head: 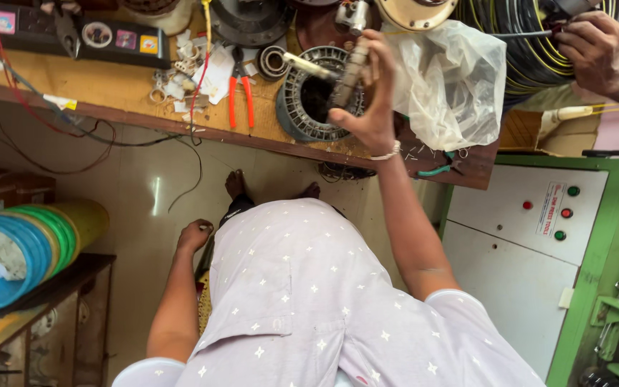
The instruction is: The person uses pliers to trim and adjust copper windings on a motor stator. They rotate the stator to access different slots and use both green-handled and orange-handled pliers to manipulate the wires.
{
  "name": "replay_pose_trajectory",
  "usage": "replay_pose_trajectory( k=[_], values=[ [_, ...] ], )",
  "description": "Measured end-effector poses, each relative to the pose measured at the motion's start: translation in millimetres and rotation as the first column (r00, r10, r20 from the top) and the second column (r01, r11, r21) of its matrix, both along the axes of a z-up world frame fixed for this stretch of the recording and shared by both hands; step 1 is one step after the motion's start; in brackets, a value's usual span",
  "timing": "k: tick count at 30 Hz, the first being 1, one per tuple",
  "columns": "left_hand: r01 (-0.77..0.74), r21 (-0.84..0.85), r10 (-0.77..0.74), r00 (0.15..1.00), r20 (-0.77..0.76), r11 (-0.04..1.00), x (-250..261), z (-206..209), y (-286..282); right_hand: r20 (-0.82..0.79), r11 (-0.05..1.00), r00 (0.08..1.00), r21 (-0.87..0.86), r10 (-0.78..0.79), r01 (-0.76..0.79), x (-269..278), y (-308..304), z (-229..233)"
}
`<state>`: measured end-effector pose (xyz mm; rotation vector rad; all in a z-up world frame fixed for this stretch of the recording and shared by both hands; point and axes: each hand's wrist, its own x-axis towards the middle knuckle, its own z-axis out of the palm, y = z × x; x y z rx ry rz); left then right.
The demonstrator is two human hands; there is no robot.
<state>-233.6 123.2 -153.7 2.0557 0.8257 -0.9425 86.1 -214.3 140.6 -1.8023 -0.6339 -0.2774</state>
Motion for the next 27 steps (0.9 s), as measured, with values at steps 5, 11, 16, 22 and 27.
replay_pose_trajectory(
  k=[5, 11, 16, 22, 27],
  values=[
    [0.045, -0.06, -0.014, 0.899, 0.439, 0.997, 63.8, 41.1, -10.6, 0.219, 0.947, 0.975, -0.321, 0.046, 0.027, -27.1, 2.6, -1.7],
    [0.081, -0.391, 0.262, 0.616, 0.743, 0.917, 148.7, 196.6, -65.9, -0.125, 0.99, 0.984, 0.043, -0.125, 0.132, -50.4, -0.8, 0.6],
    [0.305, -0.478, 0.317, 0.451, 0.834, 0.824, 218.7, 289.4, -116.3, -0.119, 0.995, 0.988, -0.047, -0.094, 0.089, -55.0, -0.7, -4.5],
    [0.327, -0.361, 0.277, 0.276, 0.92, 0.873, 253.3, 304.6, -163.4, 0.033, 0.97, 0.998, -0.236, -0.056, 0.062, -59.8, 5.9, 21.1],
    [0.16, -0.449, 0.344, 0.438, 0.831, 0.879, 258.8, 310.0, -174.6, -0.159, 0.98, 0.983, -0.19, -0.094, 0.063, -57.6, 8.3, 33.7]
  ],
)
